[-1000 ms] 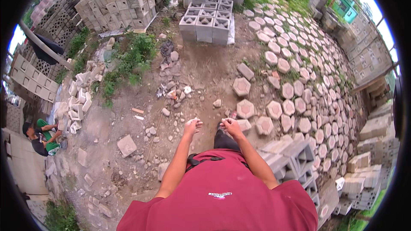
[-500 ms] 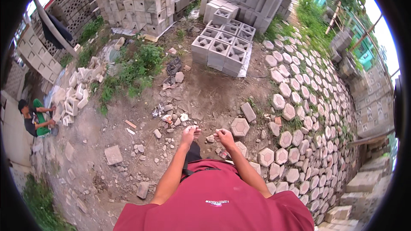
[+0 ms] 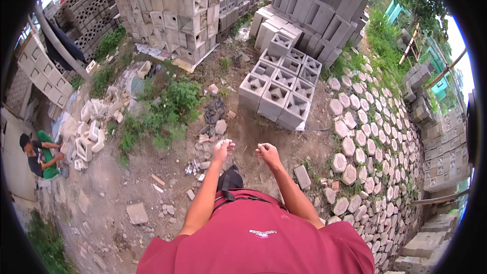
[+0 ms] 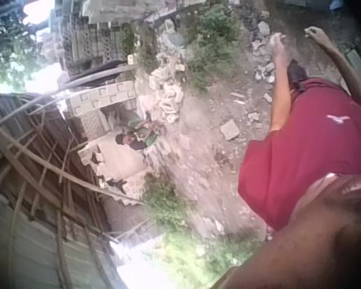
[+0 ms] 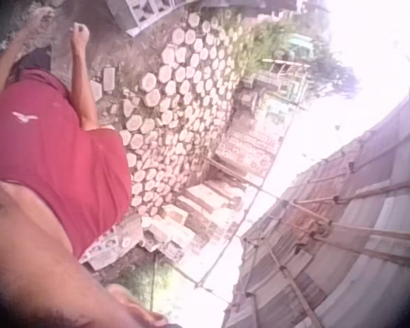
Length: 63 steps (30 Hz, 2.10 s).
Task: The person picks up decorative concrete blocks from a pile and places them onto a separate stack on the ground.
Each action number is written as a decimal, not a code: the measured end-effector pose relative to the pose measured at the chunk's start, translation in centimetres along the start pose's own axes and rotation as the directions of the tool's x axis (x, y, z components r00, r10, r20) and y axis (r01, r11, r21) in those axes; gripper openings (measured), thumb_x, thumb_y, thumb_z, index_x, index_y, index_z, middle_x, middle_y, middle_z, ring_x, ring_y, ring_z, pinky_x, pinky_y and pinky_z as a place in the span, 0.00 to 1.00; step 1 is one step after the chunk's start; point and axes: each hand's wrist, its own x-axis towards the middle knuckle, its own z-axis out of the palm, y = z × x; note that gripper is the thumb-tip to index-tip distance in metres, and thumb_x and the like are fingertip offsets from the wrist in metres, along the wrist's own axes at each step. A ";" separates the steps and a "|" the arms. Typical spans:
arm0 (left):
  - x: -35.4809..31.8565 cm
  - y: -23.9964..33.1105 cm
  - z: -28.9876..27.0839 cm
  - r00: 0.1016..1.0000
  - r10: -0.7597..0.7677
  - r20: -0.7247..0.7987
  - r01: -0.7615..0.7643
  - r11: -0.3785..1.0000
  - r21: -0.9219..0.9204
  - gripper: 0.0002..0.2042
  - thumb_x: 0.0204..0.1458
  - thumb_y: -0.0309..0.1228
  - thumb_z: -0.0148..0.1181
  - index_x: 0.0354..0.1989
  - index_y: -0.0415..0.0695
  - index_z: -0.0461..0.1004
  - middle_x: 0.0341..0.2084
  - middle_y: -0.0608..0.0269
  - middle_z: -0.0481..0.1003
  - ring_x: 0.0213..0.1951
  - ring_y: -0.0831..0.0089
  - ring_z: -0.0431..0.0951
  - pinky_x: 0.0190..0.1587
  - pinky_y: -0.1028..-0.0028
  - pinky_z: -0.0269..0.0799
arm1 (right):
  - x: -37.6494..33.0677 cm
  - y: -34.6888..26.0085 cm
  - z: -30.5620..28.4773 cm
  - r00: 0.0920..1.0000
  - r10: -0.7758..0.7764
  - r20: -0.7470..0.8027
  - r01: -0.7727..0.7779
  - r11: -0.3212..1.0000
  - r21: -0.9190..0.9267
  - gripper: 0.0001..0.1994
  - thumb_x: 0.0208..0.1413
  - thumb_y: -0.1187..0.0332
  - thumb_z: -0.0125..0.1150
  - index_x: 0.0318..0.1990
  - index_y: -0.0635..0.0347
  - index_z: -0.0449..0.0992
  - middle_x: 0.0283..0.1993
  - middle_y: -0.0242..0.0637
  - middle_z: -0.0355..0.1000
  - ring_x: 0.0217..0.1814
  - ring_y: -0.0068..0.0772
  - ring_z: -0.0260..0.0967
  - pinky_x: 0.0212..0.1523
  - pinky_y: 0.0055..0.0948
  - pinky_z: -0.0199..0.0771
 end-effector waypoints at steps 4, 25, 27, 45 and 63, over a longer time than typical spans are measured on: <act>8.0 7.9 -0.2 0.999 0.035 0.005 -0.035 0.999 0.006 0.14 0.56 0.42 0.46 0.39 0.47 0.71 0.31 0.68 0.76 0.30 0.79 0.75 0.30 0.78 0.68 | 7.1 -7.0 1.9 0.997 -0.075 0.033 0.075 0.997 0.005 0.11 0.57 0.63 0.54 0.38 0.63 0.71 0.30 0.33 0.72 0.28 0.19 0.69 0.29 0.19 0.70; 42.4 27.1 1.2 0.975 -0.197 -0.097 0.218 0.923 0.317 0.15 0.55 0.42 0.46 0.40 0.44 0.72 0.34 0.63 0.76 0.32 0.77 0.75 0.33 0.76 0.69 | 48.2 -25.5 5.7 0.987 0.097 0.127 -0.056 0.956 -0.289 0.17 0.56 0.56 0.53 0.38 0.64 0.72 0.30 0.33 0.72 0.28 0.20 0.67 0.29 0.22 0.68; 46.6 31.1 3.1 0.992 -0.123 0.007 0.110 0.912 0.396 0.16 0.56 0.42 0.45 0.39 0.43 0.72 0.34 0.63 0.76 0.32 0.77 0.75 0.34 0.76 0.69 | 52.1 -29.1 5.7 0.998 -0.026 0.055 0.036 0.978 -0.203 0.17 0.54 0.57 0.54 0.33 0.66 0.74 0.27 0.34 0.73 0.26 0.22 0.67 0.29 0.24 0.68; 83.1 47.6 12.1 0.973 0.055 0.223 -0.209 0.617 0.758 0.15 0.49 0.39 0.55 0.32 0.38 0.74 0.25 0.50 0.76 0.31 0.61 0.78 0.35 0.68 0.70 | 80.0 -40.4 0.9 0.955 -0.058 -0.291 -0.132 0.795 -0.592 0.16 0.50 0.57 0.55 0.34 0.63 0.75 0.33 0.48 0.74 0.37 0.44 0.73 0.39 0.36 0.70; 107.5 59.6 26.4 0.703 -0.310 0.640 -0.440 0.517 0.734 0.17 0.51 0.41 0.52 0.33 0.36 0.74 0.24 0.51 0.75 0.31 0.64 0.76 0.37 0.69 0.69 | 93.5 -50.4 2.2 0.679 0.061 -0.731 -0.199 0.975 -0.103 0.13 0.50 0.61 0.55 0.32 0.65 0.74 0.25 0.37 0.73 0.27 0.28 0.69 0.30 0.28 0.68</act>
